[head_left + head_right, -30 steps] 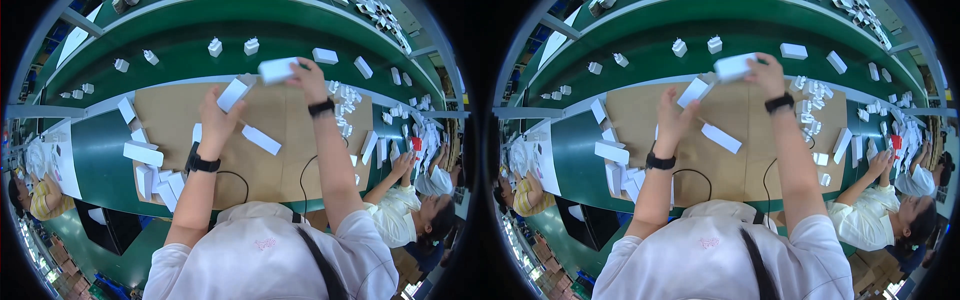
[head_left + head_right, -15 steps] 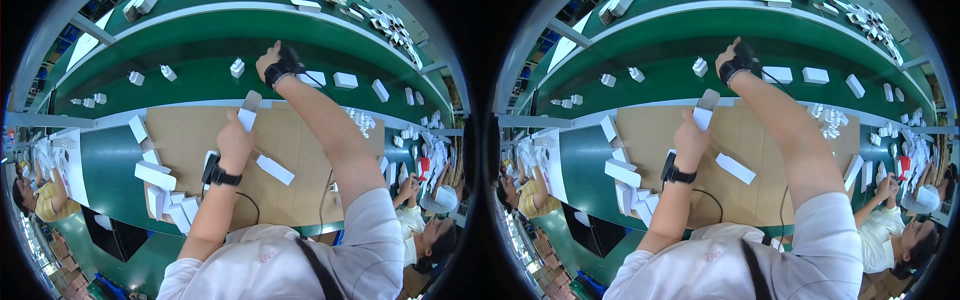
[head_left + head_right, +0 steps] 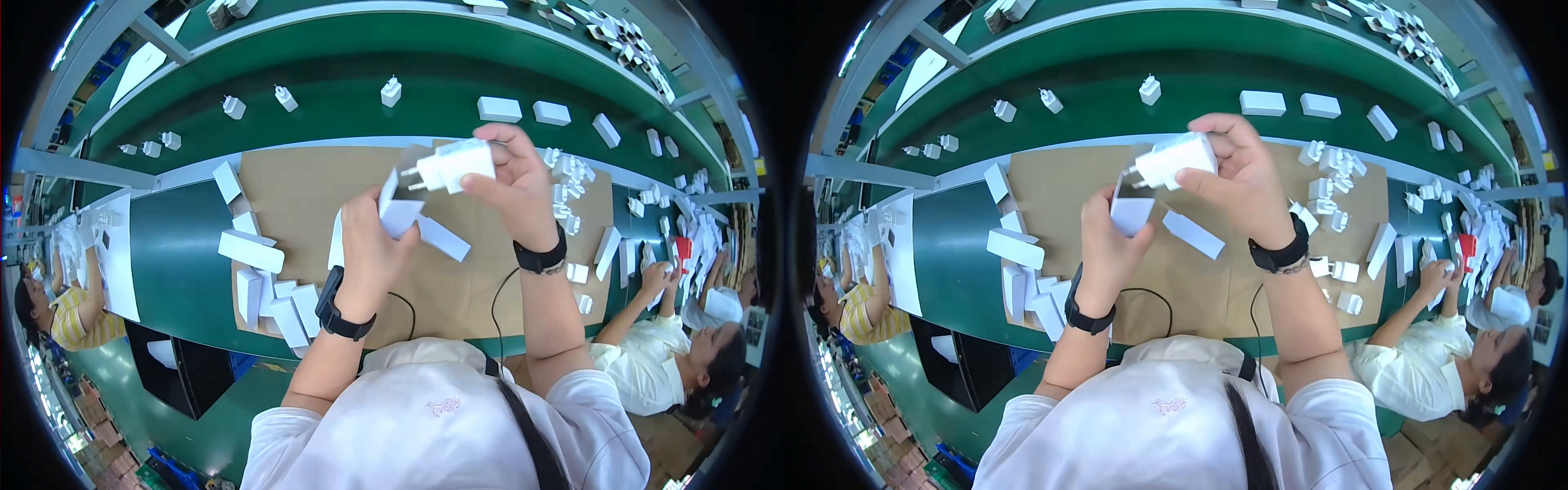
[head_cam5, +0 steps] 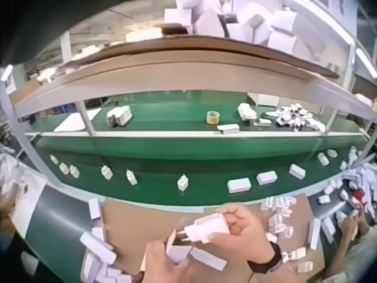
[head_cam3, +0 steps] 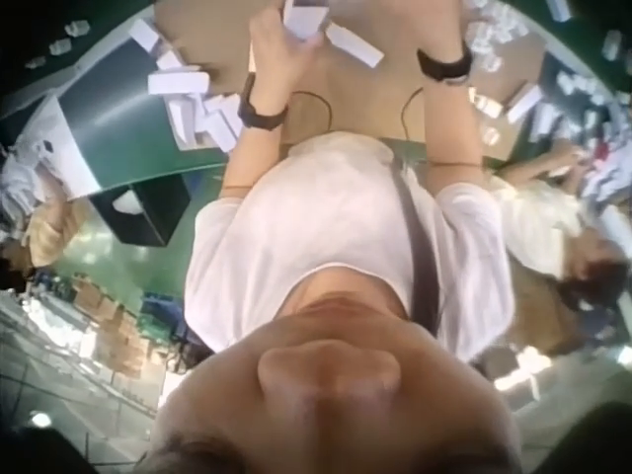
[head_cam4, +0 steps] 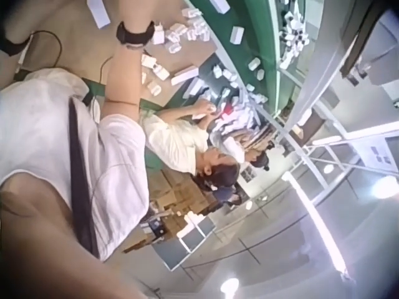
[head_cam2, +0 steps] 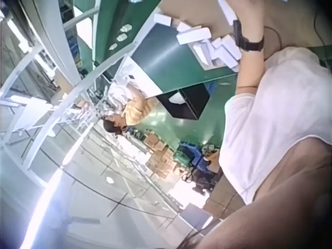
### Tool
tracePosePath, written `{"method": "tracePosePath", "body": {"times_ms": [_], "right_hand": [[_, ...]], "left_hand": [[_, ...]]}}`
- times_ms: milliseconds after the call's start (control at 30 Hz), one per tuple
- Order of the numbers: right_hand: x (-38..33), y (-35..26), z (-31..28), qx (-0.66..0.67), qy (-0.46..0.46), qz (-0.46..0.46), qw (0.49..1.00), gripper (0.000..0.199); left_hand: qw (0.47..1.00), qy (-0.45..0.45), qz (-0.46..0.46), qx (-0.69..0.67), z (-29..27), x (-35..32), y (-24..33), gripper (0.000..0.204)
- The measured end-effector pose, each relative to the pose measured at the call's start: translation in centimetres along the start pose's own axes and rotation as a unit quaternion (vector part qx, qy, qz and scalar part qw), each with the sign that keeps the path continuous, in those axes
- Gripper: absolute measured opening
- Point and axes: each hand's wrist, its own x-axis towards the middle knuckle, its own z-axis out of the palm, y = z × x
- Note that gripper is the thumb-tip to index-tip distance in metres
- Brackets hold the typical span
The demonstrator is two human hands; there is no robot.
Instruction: The person packages power adapters by hand, sliding each adapter into a white box and folding the flaps closed. After several units, the person stands up to relocate a cardboard box and a plastic bin filled with packaged items.
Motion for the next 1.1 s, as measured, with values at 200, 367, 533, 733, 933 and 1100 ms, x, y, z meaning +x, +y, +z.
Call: {"method": "tracePosePath", "body": {"times_ms": [200,367,533,733,933,1100], "right_hand": [[-3.0,-1.0,0.9,-0.089,-0.094,0.027,0.991,0.047],[-4.7,-0.6,2.0,0.022,-0.069,-0.013,0.997,0.033],[-5.4,0.6,2.2,-0.029,-0.063,-0.027,0.997,0.031],[-6.2,1.6,1.7,-0.476,-0.109,-0.205,0.848,0.034],[-8.4,4.7,3.1,-0.051,0.051,-0.034,0.997,0.044],[-8.9,5.7,3.7,0.031,0.021,0.105,0.994,0.027]], "left_hand": [[0.999,-0.038,0.029,-0.010,-1.6,-2.6,1.8,0.054],[0.995,-0.085,0.030,-0.040,-2.1,-4.0,2.3,0.056],[0.996,-0.079,0.003,-0.052,-2.5,-4.5,3.4,0.056],[0.980,-0.129,-0.080,-0.130,-2.3,-4.6,3.1,0.057],[0.988,-0.045,0.080,-0.121,-1.5,-4.7,2.4,0.059],[0.964,-0.189,-0.079,-0.170,-2.0,-4.8,3.8,0.061]]}}
